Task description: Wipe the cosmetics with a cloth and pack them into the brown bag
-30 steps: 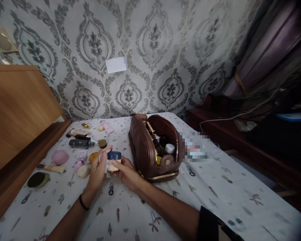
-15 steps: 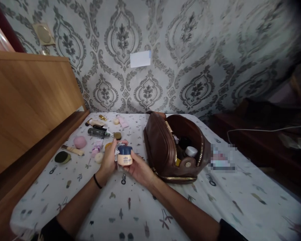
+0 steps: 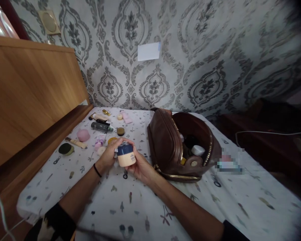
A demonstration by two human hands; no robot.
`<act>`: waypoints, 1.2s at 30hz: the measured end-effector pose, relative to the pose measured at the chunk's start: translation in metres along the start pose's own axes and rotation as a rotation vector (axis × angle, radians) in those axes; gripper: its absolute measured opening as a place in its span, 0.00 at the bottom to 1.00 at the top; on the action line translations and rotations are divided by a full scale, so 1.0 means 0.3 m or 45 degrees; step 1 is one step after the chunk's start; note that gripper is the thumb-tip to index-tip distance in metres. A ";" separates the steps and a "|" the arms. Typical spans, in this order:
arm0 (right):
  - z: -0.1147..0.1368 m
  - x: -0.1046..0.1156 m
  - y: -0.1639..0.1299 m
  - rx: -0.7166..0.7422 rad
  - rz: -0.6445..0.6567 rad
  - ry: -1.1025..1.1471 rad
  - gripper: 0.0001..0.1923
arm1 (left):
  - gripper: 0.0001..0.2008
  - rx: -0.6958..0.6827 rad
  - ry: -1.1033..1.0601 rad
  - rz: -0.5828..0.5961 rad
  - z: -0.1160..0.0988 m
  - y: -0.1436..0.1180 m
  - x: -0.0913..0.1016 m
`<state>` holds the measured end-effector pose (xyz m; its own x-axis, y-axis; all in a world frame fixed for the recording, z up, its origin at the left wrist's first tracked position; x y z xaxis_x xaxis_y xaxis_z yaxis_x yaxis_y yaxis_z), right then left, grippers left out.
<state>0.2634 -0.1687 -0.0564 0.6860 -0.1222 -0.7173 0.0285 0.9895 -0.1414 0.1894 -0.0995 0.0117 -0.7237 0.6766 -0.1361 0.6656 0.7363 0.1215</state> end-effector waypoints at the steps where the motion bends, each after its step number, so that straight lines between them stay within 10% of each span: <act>1: 0.003 0.001 0.002 0.011 -0.025 -0.001 0.27 | 0.18 0.002 0.002 -0.014 0.003 0.002 0.001; 13: 0.029 -0.042 -0.035 0.151 0.007 -0.216 0.31 | 0.12 0.101 -0.022 -0.115 0.025 0.014 0.027; 26: 0.046 -0.056 -0.048 0.374 0.160 -0.763 0.18 | 0.14 -0.335 1.001 0.576 -0.089 -0.047 -0.054; 36: 0.020 -0.052 -0.049 0.412 0.285 -0.744 0.27 | 0.18 -0.166 0.953 0.481 -0.047 -0.023 0.008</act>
<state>0.2567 -0.1809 -0.0391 0.9763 0.0587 -0.2085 -0.0066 0.9702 0.2421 0.1804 -0.1029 0.0245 -0.4175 0.6667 0.6174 0.8938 0.4237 0.1469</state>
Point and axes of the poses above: each hand's wrist, its own y-axis towards the middle knuckle, its own x-axis out of the back of the hand, z = x × y, the point moved 5 cm from there along y, towards the middle knuckle, and after that the axes turned 2 degrees about x, right-handed, at the moved point
